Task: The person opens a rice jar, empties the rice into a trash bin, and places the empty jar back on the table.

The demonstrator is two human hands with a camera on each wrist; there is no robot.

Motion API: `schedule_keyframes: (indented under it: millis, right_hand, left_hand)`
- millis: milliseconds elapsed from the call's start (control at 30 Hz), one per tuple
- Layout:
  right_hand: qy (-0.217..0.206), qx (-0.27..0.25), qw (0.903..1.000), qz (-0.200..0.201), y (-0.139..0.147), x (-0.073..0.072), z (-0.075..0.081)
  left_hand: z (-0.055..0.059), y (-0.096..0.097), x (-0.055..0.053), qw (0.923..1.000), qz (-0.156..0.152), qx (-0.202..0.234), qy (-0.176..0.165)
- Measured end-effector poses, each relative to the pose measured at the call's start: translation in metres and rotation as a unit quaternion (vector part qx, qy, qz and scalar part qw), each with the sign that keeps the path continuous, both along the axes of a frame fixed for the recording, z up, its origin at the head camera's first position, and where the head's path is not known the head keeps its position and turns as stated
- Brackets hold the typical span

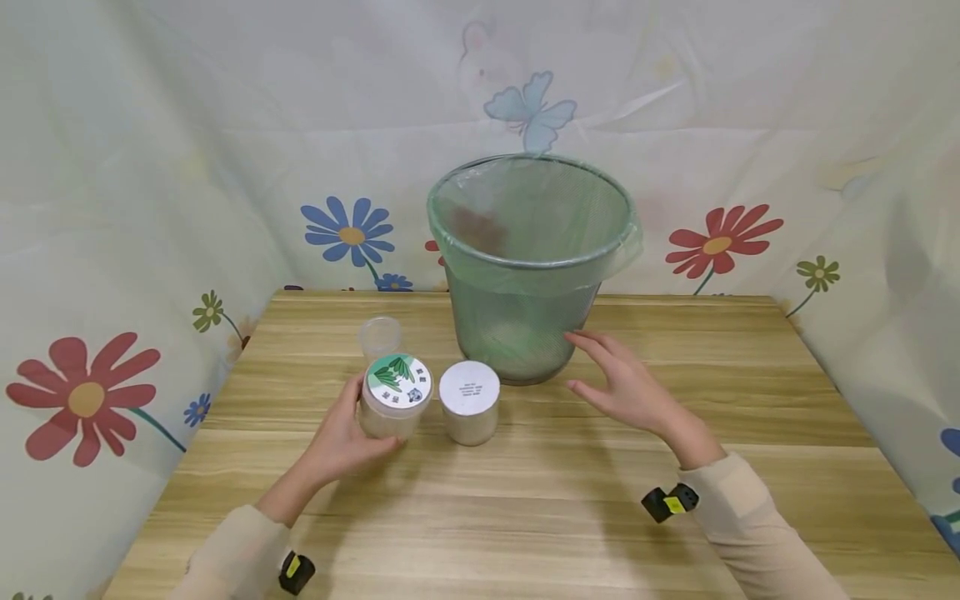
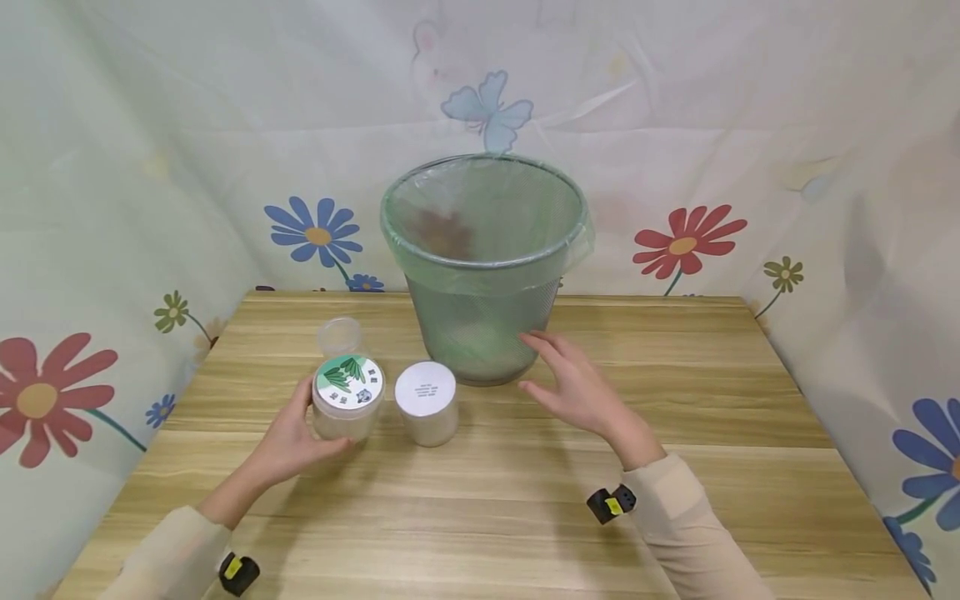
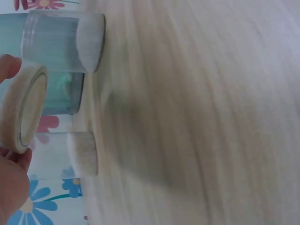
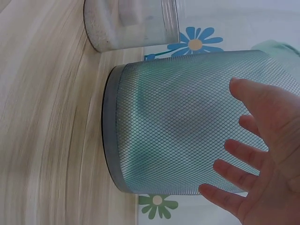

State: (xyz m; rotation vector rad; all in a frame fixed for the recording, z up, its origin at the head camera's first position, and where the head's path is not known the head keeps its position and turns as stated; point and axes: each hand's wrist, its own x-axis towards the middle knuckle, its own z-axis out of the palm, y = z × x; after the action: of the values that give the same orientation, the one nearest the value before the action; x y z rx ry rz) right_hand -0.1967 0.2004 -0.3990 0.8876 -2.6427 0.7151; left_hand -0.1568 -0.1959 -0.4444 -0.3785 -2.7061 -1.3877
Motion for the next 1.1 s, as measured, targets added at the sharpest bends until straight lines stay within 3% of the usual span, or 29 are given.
schedule_keyframes:
  millis: [300,600,900,1100]
  right_hand:
    - [0.024,-0.005,0.9997,-0.004,-0.005,0.001,0.002]
    - [0.020,-0.020,0.9993,-0.026,-0.009,0.003,0.006]
    - [0.002,-0.039,0.9976,-0.057,-0.018,0.004,0.009]
    - [-0.003,-0.060,0.9965,-0.059,-0.028,0.005,0.016]
  left_hand:
    - [0.020,0.006,-0.007,0.9990,-0.004,-0.010,0.043]
    - [0.037,0.016,-0.011,0.9965,-0.015,-0.045,0.068]
    - [0.048,0.032,-0.014,0.9921,-0.035,-0.052,0.109]
    - [0.049,0.046,-0.017,0.9877,-0.067,-0.042,0.135]
